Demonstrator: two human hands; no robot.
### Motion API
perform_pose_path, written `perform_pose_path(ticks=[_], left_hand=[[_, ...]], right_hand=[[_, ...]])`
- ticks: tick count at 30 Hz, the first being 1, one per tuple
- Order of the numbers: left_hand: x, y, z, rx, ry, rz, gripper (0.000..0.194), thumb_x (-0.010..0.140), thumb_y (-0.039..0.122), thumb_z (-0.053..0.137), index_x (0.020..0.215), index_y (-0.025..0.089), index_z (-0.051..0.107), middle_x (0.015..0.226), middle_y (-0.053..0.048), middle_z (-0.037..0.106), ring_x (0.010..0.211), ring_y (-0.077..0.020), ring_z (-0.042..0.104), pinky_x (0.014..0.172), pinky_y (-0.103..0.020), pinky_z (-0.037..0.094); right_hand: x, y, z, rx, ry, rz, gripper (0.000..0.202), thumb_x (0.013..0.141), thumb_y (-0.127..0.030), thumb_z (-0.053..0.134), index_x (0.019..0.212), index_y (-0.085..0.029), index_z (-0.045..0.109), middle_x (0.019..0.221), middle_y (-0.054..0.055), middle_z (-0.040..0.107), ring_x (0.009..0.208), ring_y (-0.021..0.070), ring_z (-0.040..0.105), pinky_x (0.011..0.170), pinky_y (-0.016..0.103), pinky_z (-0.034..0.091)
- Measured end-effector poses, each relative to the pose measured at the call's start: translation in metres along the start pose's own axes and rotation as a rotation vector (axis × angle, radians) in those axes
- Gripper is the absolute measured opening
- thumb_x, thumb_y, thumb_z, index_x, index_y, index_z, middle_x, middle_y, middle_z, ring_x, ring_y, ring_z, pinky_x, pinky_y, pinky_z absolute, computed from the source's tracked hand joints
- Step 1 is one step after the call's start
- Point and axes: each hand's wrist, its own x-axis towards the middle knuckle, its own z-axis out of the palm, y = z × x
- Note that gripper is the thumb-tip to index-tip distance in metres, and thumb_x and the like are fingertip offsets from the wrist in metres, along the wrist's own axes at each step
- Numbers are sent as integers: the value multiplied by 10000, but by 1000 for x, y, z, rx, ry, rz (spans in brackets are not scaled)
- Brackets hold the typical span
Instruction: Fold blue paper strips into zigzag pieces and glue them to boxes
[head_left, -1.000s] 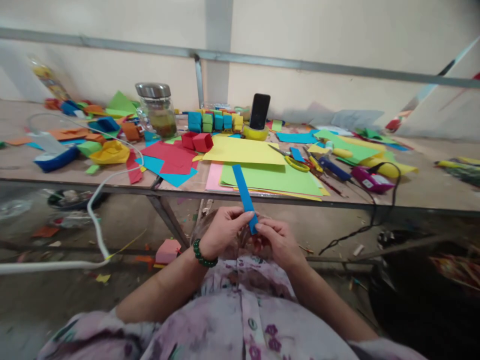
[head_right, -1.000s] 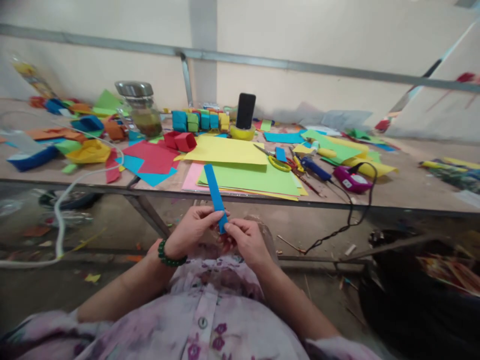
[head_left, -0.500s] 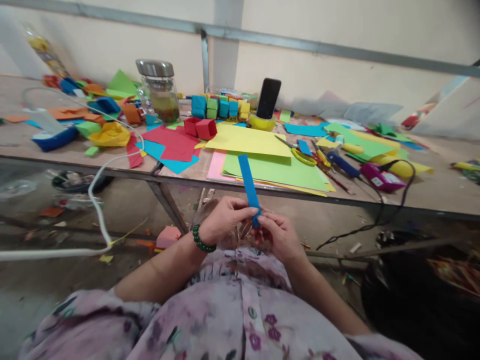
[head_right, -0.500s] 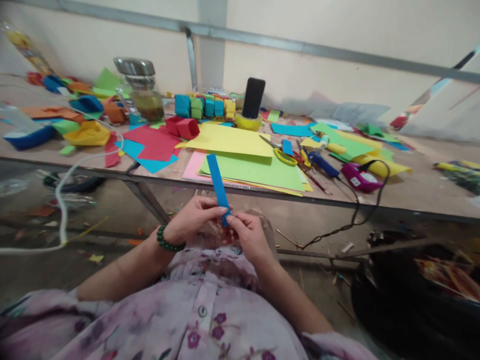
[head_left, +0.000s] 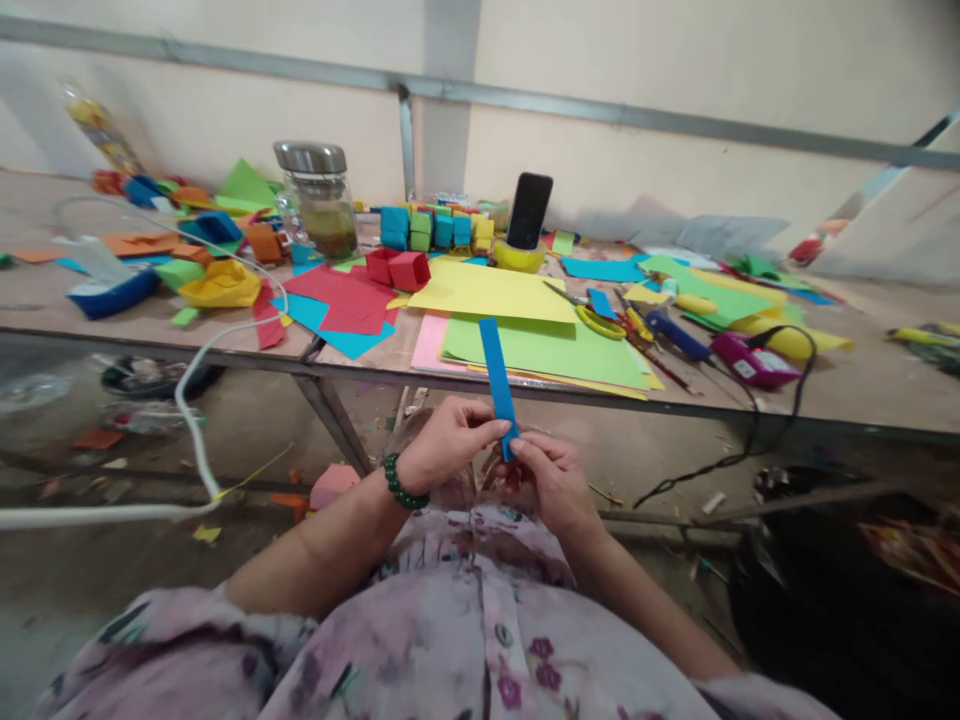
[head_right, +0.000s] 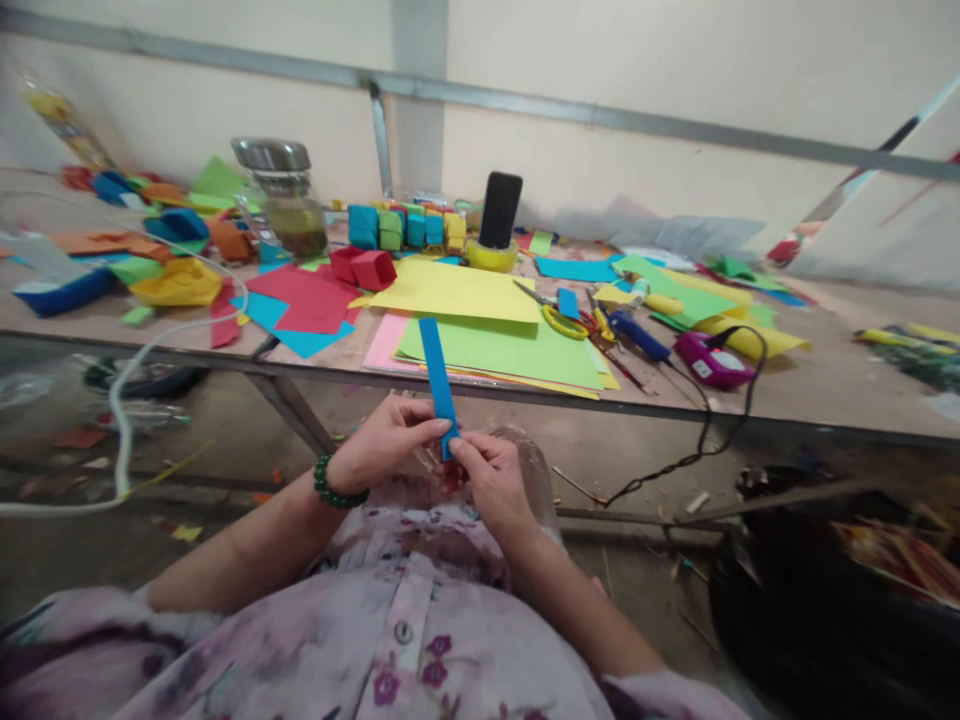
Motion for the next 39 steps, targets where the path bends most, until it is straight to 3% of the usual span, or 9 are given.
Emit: perform_pose_path(ticks=[6, 11, 16, 21, 23, 27, 31, 33, 39], left_hand=[[3, 4, -3, 2, -50, -21, 301, 758, 391, 652, 681, 100, 668, 559, 3, 571, 521, -80, 475, 502, -191, 361], [7, 10, 2, -21, 20, -40, 355, 738, 432, 666, 692, 81, 690, 537, -6, 550, 505, -74, 447, 485, -194, 333], [26, 40, -10, -61, 117, 75, 343, 759, 455, 647, 761, 114, 674, 575, 17, 540, 518, -67, 448, 487, -182, 341], [62, 76, -42, 105, 53, 149, 327, 694, 422, 719, 650, 114, 619, 545, 32, 507, 516, -61, 431, 485, -182, 332], [81, 86, -57, 103, 100, 160, 315, 671, 410, 737, 705, 117, 627, 567, 34, 525, 509, -56, 436, 485, -181, 340], [125, 88, -77, 41, 126, 41, 443, 598, 349, 788, 925, 126, 590, 599, 43, 559, 507, -65, 492, 505, -187, 386], [162, 62, -78, 185, 78, -20, 732, 676, 276, 722, 1303, 117, 379, 553, 84, 519, 490, -92, 501, 514, -214, 406], [173, 45, -77, 392, 81, 17, 785, 720, 257, 673, 1385, 119, 281, 560, 78, 528, 504, -112, 505, 521, -232, 405], [172, 22, -76, 1202, 86, 408, 335, 750, 277, 677, 1058, 156, 627, 1034, -113, 605, 991, -254, 542, 871, -385, 442]], right_hand=[[-2, -4, 2, -132, -43, -65, 344, 811, -448, 585, 649, -148, 628, 536, 7, 618, 409, 97, 529, 407, 204, 429], [-7, -8, 2, -212, -59, -125, 403, 844, -474, 535, 646, -132, 616, 515, 7, 601, 395, 80, 512, 401, 184, 403], [2, -22, 2, -229, -37, -118, 410, 848, -504, 513, 657, -149, 586, 510, -8, 585, 388, 87, 503, 391, 194, 394], [28, -49, -1, -494, -167, -243, 438, 914, -456, 424, 639, -164, 601, 551, -8, 592, 490, 91, 524, 482, 198, 400], [40, -61, -14, -622, -188, -324, 389, 921, -435, 428, 733, -176, 650, 655, 4, 646, 581, 107, 574, 552, 208, 430], [69, -84, -70, -823, 24, -369, 314, 899, -421, 472, 929, -190, 683, 829, 34, 703, 710, 146, 630, 638, 236, 463], [106, -112, -138, -1193, 299, -316, 295, 879, -372, 471, 951, -188, 690, 887, 64, 708, 784, 185, 632, 679, 264, 447], [123, -125, -163, -1422, 344, -212, 315, 891, -368, 430, 910, -194, 692, 853, 68, 700, 773, 188, 621, 658, 260, 426], [174, -137, -180, -1629, 263, -39, 364, 902, -400, 390, 830, -184, 673, 812, 87, 687, 731, 201, 622, 611, 265, 396]])
